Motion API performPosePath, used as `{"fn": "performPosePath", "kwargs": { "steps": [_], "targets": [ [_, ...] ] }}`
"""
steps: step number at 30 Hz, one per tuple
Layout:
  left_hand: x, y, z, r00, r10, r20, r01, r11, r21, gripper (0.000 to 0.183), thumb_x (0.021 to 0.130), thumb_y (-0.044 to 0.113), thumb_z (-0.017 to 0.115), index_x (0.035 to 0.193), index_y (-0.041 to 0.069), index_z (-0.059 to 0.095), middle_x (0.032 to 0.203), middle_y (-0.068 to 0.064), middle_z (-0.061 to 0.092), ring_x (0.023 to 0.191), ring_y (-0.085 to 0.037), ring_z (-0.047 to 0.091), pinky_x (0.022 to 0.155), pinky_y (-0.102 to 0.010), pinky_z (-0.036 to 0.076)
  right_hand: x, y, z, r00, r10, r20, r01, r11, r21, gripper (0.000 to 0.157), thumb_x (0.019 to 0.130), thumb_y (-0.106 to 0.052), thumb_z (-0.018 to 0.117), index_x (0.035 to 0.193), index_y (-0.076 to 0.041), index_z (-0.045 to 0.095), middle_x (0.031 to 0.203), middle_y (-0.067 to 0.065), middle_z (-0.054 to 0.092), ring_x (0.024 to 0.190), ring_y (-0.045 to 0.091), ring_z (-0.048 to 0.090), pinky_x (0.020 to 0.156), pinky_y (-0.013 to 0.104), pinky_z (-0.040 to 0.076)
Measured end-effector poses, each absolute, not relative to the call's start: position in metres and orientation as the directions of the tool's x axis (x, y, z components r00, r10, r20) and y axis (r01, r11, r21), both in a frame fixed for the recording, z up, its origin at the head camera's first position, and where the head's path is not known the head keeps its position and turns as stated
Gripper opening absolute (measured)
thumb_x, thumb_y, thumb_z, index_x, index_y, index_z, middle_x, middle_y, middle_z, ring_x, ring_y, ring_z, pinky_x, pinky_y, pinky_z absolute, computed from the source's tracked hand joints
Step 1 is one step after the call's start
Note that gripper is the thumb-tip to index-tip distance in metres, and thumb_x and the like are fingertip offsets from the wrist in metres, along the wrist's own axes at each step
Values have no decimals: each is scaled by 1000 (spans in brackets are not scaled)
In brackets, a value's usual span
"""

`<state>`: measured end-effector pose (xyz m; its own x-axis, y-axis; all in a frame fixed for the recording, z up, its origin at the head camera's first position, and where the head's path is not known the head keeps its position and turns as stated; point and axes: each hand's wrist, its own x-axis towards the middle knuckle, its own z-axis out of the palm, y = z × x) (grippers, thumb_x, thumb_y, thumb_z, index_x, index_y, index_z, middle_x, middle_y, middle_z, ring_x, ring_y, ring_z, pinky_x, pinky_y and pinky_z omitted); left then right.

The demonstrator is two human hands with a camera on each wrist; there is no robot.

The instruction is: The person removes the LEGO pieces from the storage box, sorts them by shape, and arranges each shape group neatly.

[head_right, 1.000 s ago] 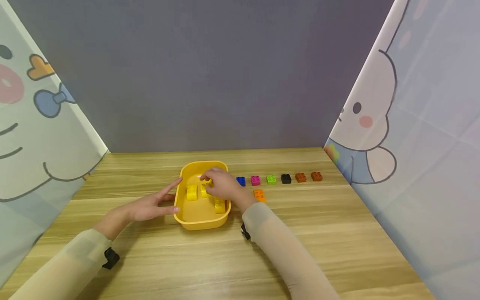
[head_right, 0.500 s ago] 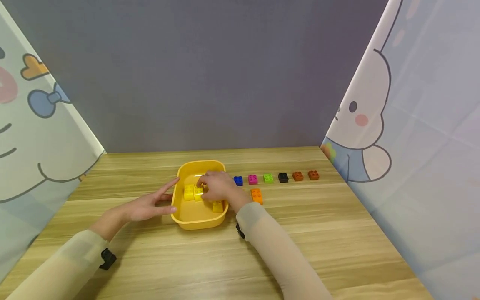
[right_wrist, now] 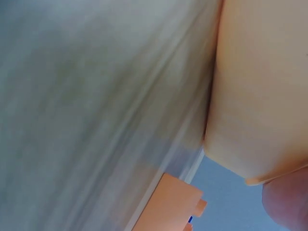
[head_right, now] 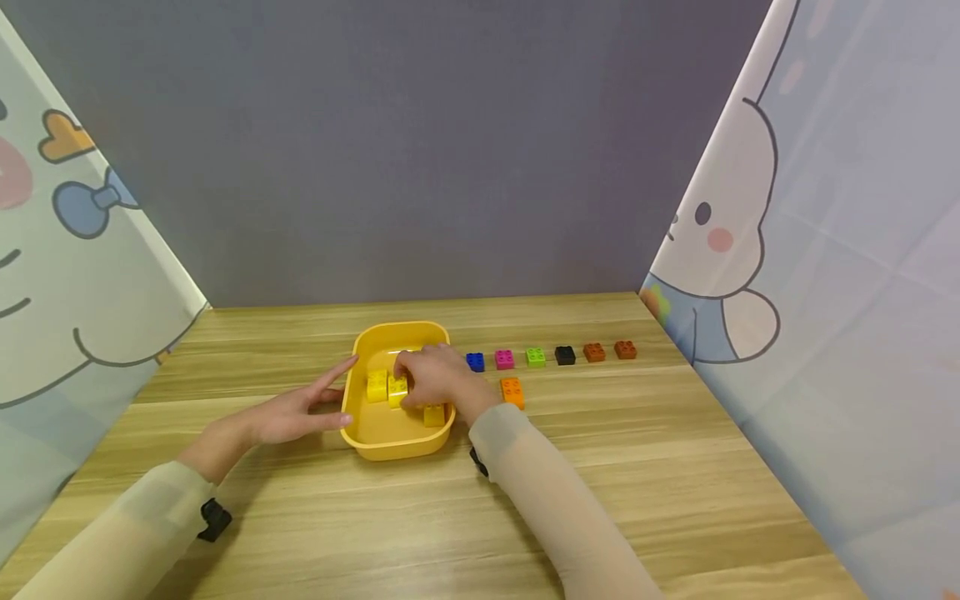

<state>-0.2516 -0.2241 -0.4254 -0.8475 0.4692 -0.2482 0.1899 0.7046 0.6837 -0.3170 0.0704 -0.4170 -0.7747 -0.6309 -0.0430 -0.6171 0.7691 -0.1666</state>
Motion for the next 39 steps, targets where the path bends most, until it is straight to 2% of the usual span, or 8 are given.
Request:
{"fn": "performPosePath", "kwargs": {
  "steps": [6, 10, 12, 15, 18, 22, 31, 39],
  "targets": [
    [-250, -223, -422, -842, 481, -245, 199, 699, 687, 102, 103, 63, 69, 176, 47, -2, 171, -20, 48, 160, -52, 40, 124, -82, 27, -315, 71, -415, -772, -635, -38, -620, 765, -173, 68, 92, -50, 85, 153, -30, 62, 138, -6, 67, 130, 18, 61, 119, 42, 48],
    [-251, -223, -422, -838, 485, -249, 196, 694, 693, 103, 103, 61, 69, 175, 47, -3, 171, -21, 47, 159, -52, 40, 123, -83, 29, -315, 71, -415, -770, -637, -51, -622, 765, -167, 67, 92, -51, 85, 153, -38, 61, 142, -3, 66, 133, 21, 61, 118, 47, 49],
    [-252, -224, -422, -838, 486, -249, 195, 691, 696, 103, 103, 61, 69, 175, 47, -3, 171, -21, 47, 159, -53, 41, 122, -83, 30, -314, 71, -415, -769, -636, -56, -620, 765, -176, 66, 92, -50, 85, 152, -40, 59, 136, -4, 70, 128, 22, 64, 115, 48, 50],
    [-252, -224, -423, -837, 488, -247, 192, 686, 702, 103, 103, 60, 70, 175, 47, -3, 171, -22, 47, 159, -52, 41, 122, -82, 30, -314, 72, -414, -762, -645, -55, -627, 756, -186, 65, 92, -45, 85, 151, -42, 58, 111, -6, 75, 107, 20, 67, 104, 45, 53],
    [-252, -224, -423, -837, 491, -244, 192, 679, 708, 103, 103, 59, 70, 176, 46, -2, 171, -22, 47, 159, -51, 41, 123, -81, 30, -314, 72, -413, -754, -655, -48, -633, 745, -212, 65, 92, -41, 87, 150, -42, 59, 90, -10, 68, 86, 16, 61, 89, 38, 50],
    [-252, -223, -422, -838, 490, -239, 193, 676, 711, 103, 103, 59, 71, 176, 45, -1, 170, -22, 48, 159, -51, 41, 124, -81, 29, -314, 73, -413, -755, -654, -35, -630, 740, -238, 65, 94, -41, 86, 153, -44, 58, 92, -16, 64, 84, 11, 57, 87, 33, 46],
    [-251, -224, -424, -837, 491, -240, 195, 678, 708, 103, 103, 60, 70, 176, 44, -1, 171, -21, 47, 159, -52, 40, 122, -83, 29, -316, 77, -416, -737, -676, 17, -648, 699, -303, 66, 100, -43, 81, 160, -44, 54, 94, -12, 64, 81, 11, 54, 80, 32, 43],
    [-253, -224, -426, -844, 476, -248, 183, 690, 701, 102, 103, 63, 69, 175, 48, -1, 171, -18, 48, 159, -52, 40, 123, -83, 27, -315, 79, -414, -742, -668, 53, -637, 679, -365, 65, 102, -31, 78, 161, -41, 53, 111, -9, 66, 88, 6, 64, 77, 29, 47]
  ]
}}
